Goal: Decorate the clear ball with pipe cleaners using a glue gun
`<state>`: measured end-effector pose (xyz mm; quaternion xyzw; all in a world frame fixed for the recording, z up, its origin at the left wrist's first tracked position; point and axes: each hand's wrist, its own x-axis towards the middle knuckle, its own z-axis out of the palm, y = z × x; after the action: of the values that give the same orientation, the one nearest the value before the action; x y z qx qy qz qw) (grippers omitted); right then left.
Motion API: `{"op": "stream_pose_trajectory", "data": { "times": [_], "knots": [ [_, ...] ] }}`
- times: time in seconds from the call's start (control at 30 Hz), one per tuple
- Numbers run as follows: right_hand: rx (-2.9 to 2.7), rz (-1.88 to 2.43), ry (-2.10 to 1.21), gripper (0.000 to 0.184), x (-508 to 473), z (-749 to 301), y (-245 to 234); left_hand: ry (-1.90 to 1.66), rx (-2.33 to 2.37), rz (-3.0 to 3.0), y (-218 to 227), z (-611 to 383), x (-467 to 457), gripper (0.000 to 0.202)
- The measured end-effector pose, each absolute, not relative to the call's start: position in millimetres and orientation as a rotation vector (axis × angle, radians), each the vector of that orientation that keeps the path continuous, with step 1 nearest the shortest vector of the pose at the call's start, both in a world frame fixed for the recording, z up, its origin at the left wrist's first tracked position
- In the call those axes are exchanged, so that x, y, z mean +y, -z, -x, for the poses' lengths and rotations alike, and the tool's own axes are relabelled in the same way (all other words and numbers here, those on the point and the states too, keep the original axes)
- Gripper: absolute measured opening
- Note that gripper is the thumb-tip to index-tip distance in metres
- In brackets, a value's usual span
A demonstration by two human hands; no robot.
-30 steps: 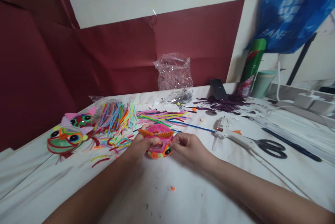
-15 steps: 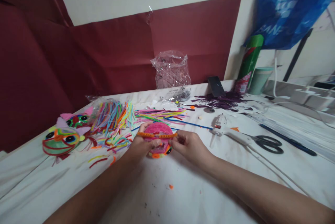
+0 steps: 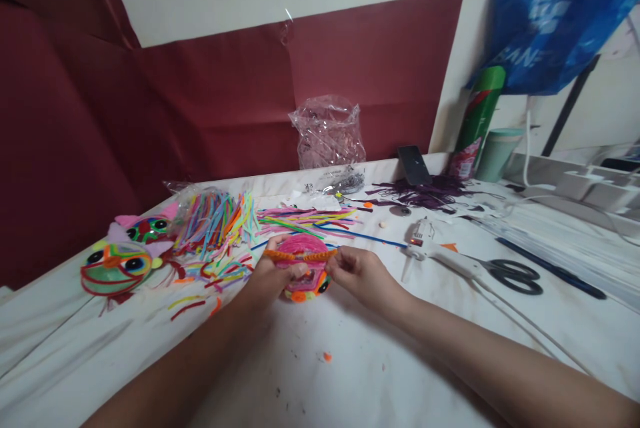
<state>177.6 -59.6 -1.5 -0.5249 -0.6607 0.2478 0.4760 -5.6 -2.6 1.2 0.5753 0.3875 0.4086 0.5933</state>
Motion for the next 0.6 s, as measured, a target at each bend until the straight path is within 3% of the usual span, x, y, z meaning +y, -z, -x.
{"op": "stream_pose_trajectory", "data": {
  "times": [0.23, 0.47, 0.6],
  "knots": [
    [-1.581, 1.294, -0.603, 0.017, -59.4, -177.8, 1.3, -0.988, 0.915, -1.327, -1.7, 3.3, -4.4, 0.078],
    [-1.638, 1.343, -0.387, 0.016, -63.4, -178.8, -1.6, -0.996, 0.879, -1.316, -2.5, 0.8, -8.3, 0.076],
    [-1.6, 1.338, -0.471, 0.016, -62.0, -178.2, -3.2, -1.02, 0.889, -1.329, -2.1, -0.1, -9.1, 0.077]
  ]
}}
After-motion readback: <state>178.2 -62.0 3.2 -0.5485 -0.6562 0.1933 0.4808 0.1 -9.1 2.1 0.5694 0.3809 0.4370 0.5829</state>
